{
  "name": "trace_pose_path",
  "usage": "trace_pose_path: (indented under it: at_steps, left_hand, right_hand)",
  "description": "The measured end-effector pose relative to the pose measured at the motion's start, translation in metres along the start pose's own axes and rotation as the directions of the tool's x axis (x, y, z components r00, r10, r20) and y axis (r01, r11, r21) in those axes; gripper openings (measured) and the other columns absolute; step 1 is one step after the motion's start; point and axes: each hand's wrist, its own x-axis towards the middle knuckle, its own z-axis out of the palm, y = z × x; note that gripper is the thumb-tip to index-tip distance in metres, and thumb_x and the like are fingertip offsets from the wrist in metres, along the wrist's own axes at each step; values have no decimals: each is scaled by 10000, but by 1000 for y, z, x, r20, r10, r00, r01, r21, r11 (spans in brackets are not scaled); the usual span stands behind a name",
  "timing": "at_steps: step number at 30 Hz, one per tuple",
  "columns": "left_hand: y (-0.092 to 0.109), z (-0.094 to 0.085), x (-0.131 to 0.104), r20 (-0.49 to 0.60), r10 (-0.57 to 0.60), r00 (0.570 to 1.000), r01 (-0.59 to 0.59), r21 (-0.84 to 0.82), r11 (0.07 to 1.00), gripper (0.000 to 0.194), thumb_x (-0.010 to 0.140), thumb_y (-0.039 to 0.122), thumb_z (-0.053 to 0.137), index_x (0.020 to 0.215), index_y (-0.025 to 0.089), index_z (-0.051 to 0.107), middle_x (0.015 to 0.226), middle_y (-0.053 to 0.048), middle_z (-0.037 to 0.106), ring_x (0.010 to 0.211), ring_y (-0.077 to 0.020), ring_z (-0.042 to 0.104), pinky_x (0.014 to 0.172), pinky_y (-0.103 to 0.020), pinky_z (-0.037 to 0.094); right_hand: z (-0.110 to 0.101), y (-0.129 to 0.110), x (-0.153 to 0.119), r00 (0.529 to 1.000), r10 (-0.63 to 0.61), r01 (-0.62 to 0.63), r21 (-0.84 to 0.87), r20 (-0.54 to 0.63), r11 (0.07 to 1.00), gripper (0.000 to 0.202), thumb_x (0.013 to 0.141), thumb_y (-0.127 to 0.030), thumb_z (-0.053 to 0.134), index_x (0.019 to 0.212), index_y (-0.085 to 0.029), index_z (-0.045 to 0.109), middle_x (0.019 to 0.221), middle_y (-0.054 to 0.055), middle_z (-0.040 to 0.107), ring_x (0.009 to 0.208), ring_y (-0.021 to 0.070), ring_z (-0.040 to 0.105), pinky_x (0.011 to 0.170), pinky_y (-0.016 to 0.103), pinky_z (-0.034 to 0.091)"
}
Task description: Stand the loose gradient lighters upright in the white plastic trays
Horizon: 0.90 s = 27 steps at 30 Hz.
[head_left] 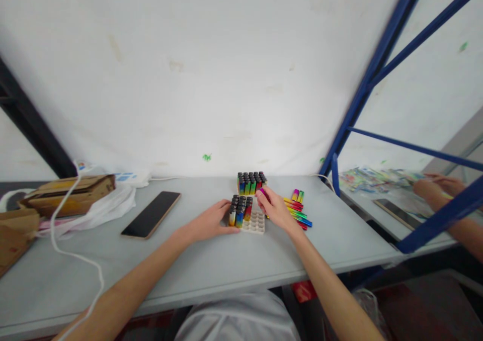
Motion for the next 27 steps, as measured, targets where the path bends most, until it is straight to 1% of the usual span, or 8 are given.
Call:
trace_pose_path:
  at_steps: [3,5,9,11,14,16,22,27]
  left_hand:
    - [1,-1,0,2,9,1000,-9,-3,1000,768,875,661,843,1460,201,655,1459,-165,671,1382,-392,645,1279,-538,471]
    - [1,-1,0,6,10,1000,-10,-4,1000,764,875,660,847,1458,203,660,1449,-160,673,1372,-388,649,1276,-528,476]
    - [0,-1,0,-10,6,1000,-6,-15,1000,772,858,667,861,1451,212,671,1432,-150,682,1356,-392,657,1259,-519,495]
    - [0,-1,0,-7,3,1000,-3,-18,1000,781,852,685,857,1447,213,672,1428,-155,683,1349,-397,662,1251,-530,500]
    - [0,-1,0,6,6,1000,-6,-18,1000,779,858,688,848,1446,209,669,1436,-163,678,1347,-400,662,1250,-539,498]
    - [0,-2,0,7,11,1000,-11,-16,1000,769,866,668,848,1455,208,662,1449,-160,674,1360,-399,654,1263,-539,484]
    - [3,-2,0,16,-9,1000,9,-20,1000,764,863,647,856,1458,211,657,1436,-160,674,1362,-395,649,1257,-530,489]
    - [5,-2,0,13,-12,1000,12,-33,999,746,852,637,862,1434,211,672,1446,-162,672,1356,-409,653,1244,-534,500]
  right_hand:
    - [-9,-13,-2,980,-168,183,-151,106,971,339,1134,-480,516,911,-233,582,877,34,667,814,205,623,746,301,463]
    - [-16,-22,-4,960,-234,268,-261,156,927,313,1146,-427,537,927,-220,626,929,54,684,867,215,633,800,312,462]
    - [-27,-34,-7,957,-242,287,-409,160,866,339,1155,-394,550,897,-204,661,888,53,679,819,209,615,785,311,435]
    - [-30,-37,-9,954,-211,280,-385,212,879,356,1145,-404,576,868,-201,673,817,33,681,754,195,605,739,300,420]
    - [-31,-38,-11,939,-129,223,-279,318,934,377,1114,-435,630,826,-200,698,714,0,695,642,169,593,661,278,403]
    - [-30,-37,-11,931,-101,187,-222,352,957,356,1095,-433,654,835,-201,732,717,3,736,629,173,624,641,273,413]
    - [-25,-34,-11,923,-58,118,-135,381,984,311,1065,-397,660,845,-224,794,786,33,815,668,227,712,656,299,489]
    - [-18,-34,-12,933,-91,162,-181,347,970,306,1043,-386,701,789,-229,767,720,37,773,651,224,678,656,302,482]
